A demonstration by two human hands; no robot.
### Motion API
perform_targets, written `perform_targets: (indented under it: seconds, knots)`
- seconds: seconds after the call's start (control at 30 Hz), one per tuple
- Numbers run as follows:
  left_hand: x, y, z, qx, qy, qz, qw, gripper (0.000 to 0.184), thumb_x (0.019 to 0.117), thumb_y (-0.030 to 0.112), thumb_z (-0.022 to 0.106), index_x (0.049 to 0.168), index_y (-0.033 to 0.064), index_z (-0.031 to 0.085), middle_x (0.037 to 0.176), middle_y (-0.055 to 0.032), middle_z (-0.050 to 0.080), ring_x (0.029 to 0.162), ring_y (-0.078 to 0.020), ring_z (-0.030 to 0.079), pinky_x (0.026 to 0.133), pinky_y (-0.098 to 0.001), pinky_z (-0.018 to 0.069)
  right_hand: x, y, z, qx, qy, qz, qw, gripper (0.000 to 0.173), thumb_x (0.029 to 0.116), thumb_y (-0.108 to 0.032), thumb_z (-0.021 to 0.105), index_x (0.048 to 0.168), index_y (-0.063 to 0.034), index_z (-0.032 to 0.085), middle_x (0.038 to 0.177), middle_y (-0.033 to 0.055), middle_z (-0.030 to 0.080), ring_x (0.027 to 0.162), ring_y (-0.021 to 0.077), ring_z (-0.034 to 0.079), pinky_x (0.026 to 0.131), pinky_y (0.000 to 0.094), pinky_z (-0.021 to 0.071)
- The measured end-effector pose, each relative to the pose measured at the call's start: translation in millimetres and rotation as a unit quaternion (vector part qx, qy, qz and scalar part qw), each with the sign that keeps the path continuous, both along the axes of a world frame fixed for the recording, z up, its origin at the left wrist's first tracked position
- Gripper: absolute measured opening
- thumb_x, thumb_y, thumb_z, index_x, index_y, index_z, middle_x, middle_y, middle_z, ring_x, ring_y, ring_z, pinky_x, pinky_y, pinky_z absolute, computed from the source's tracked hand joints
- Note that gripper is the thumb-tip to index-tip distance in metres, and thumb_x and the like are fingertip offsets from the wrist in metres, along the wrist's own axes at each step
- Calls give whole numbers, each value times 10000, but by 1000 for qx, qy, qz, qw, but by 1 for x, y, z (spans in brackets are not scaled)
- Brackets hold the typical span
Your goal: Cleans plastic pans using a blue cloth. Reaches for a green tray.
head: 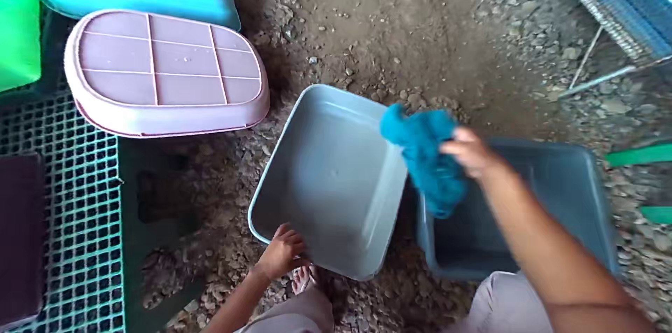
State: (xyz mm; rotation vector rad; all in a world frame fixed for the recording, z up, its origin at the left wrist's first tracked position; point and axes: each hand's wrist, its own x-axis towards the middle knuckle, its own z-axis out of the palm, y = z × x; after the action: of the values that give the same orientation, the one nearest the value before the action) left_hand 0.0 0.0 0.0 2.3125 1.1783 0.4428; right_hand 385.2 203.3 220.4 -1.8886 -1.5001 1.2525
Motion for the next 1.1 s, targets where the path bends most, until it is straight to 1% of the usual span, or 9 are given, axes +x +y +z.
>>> perform_targets:
  seconds: [0.07,0.17,0.33,0.6,0.73,0.83,0.9,0.97,1.1]
  knots:
    - [-3,4,7,35,-32,138,989,510,881,562,686,1098,111,783,1168,-190,715,1144,-406,662,1083,-711,367,-59,9,-59,-59,-73,181,979,381,885,-95,746,1195,92,630,1143,248,673,1057,317,660,941,501,533]
    - [-26,32,19,8,-63,419,906,609,864,340,757,1331,-29,628,1333,-332,578,1248,-524,540,1041,-674,408,-155,-45,-143,-118,-192,418,880,508,920,-252,709,1326,38,616,1448,317,494,1333,498,493,1044,677,437]
    - [-36,56,4,-230,-92,518,819,375,1053,225,571,1325,-26,629,1092,-260,704,1003,-367,688,937,-556,505,-210,-129,-278,42,-95,598,795,542,930,-137,678,1460,-96,574,1575,170,466,1524,424,297,1163,806,8]
    - [-8,27,-12,-150,-159,519,827,302,1036,131,504,1105,-92,696,873,-150,717,780,-133,678,784,-342,553,-149,122,-272,150,-295,294,897,458,1027,-275,510,1286,77,647,1533,231,498,1506,387,357,1213,613,232]
    - [6,31,-9,-176,-187,548,796,304,1063,137,486,1079,-72,705,882,-127,712,801,-91,662,804,-303,538,-213,-8,-293,111,-277,330,896,593,1074,-273,399,1522,115,375,1650,326,217,1555,485,151,1254,646,127]
    - [4,33,-8,-183,-200,555,786,290,1059,137,508,1077,-70,710,905,-121,723,829,-85,665,834,-303,532,-215,-112,-297,141,-111,537,824,415,1020,-94,510,1375,114,563,1521,290,482,1464,431,412,1241,587,246]
    - [2,35,-8,-177,-204,551,790,283,1054,129,514,1066,-71,713,895,-110,725,813,-52,661,822,-267,536,-200,-82,-295,170,-67,615,767,386,943,-174,671,1296,-18,682,1393,219,623,1358,409,538,1202,622,297]
    - [3,32,-7,-182,-202,545,793,288,1058,125,506,1078,-78,710,892,-109,721,801,-31,649,805,-243,528,-181,-10,-278,159,-117,559,805,363,900,-247,727,1198,-40,737,1235,229,696,1241,433,607,1129,637,375]
    - [6,33,-8,-198,-261,560,761,258,1056,118,514,1034,-55,704,828,-27,700,749,16,636,749,-196,536,-180,82,-277,164,-260,273,911,405,1038,-267,553,1300,23,659,1511,259,505,1474,453,377,1175,647,284]
